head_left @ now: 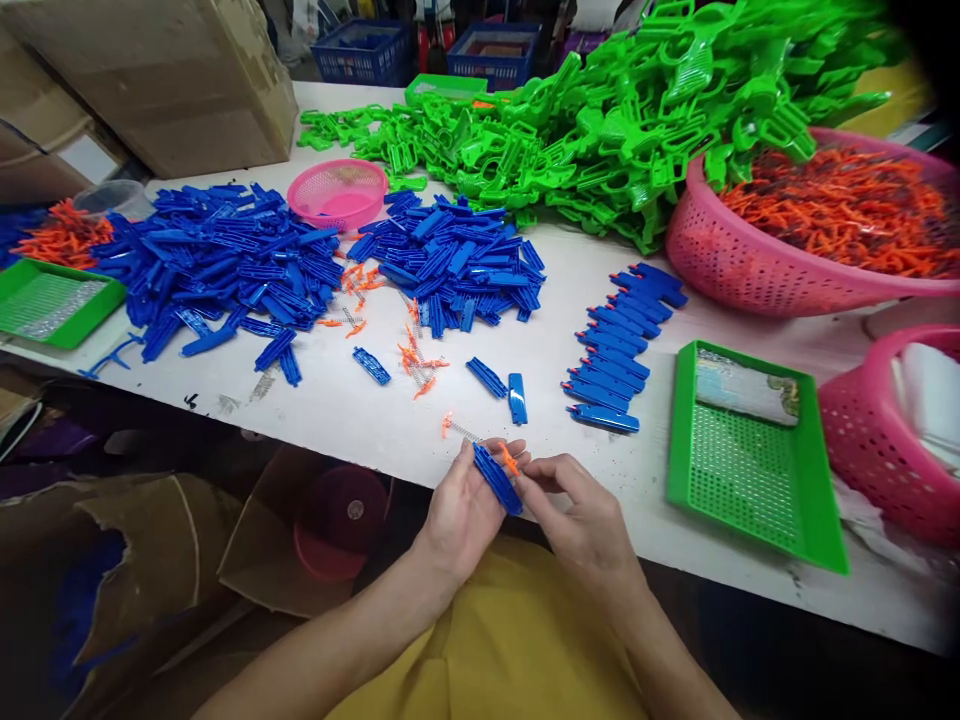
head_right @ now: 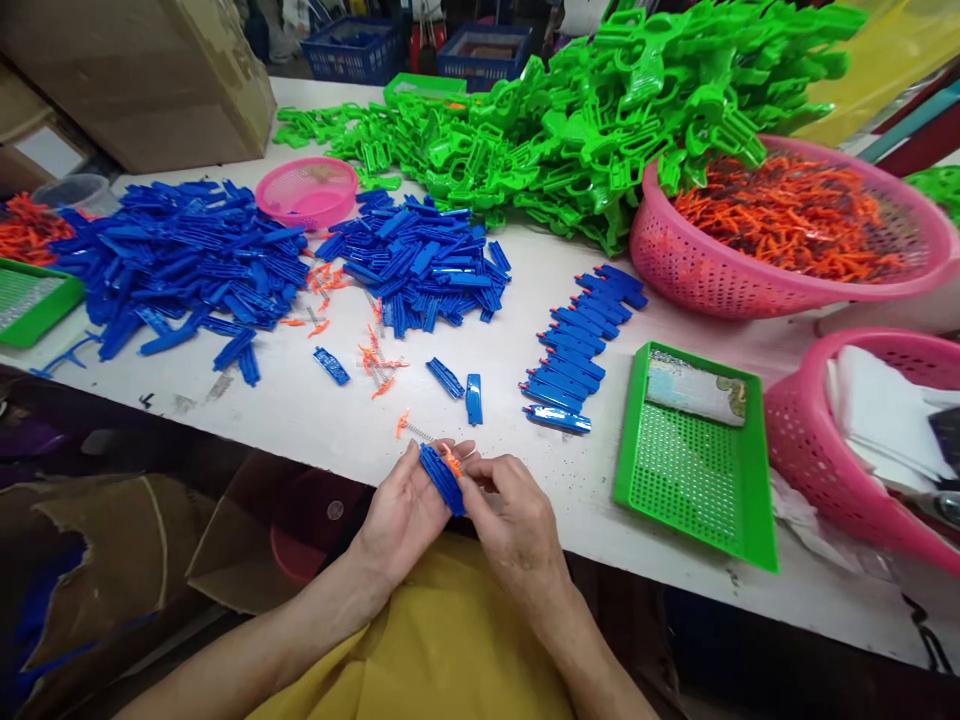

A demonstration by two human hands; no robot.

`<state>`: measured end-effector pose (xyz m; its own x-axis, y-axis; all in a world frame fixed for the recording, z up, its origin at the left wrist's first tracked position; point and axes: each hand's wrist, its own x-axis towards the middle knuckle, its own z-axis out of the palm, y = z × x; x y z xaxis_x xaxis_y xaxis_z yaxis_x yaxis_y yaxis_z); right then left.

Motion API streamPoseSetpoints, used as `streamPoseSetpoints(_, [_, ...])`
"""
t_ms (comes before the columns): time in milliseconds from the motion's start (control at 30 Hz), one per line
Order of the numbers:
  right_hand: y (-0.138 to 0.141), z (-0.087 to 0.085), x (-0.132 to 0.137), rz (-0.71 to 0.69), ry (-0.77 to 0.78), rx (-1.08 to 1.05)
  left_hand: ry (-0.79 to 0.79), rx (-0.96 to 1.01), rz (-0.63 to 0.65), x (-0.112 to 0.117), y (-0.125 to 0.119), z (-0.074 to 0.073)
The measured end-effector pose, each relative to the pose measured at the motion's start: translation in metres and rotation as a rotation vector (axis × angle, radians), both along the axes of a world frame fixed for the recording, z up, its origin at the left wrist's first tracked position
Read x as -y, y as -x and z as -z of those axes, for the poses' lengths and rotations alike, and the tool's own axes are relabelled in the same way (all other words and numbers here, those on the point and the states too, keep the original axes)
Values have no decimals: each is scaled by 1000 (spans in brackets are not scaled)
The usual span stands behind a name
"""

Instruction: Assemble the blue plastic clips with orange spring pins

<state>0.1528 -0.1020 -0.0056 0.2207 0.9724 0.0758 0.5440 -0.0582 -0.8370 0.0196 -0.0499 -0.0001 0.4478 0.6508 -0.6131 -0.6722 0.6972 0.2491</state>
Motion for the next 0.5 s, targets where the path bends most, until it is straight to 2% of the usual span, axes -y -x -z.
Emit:
streamPoseSetpoints(167, [18, 4, -4, -16, 0, -19, -26, 53, -1, 0, 0, -1])
streamPoseSetpoints(500, [21, 5, -11, -42, 105, -15, -72, 42, -3, -1, 3, 4])
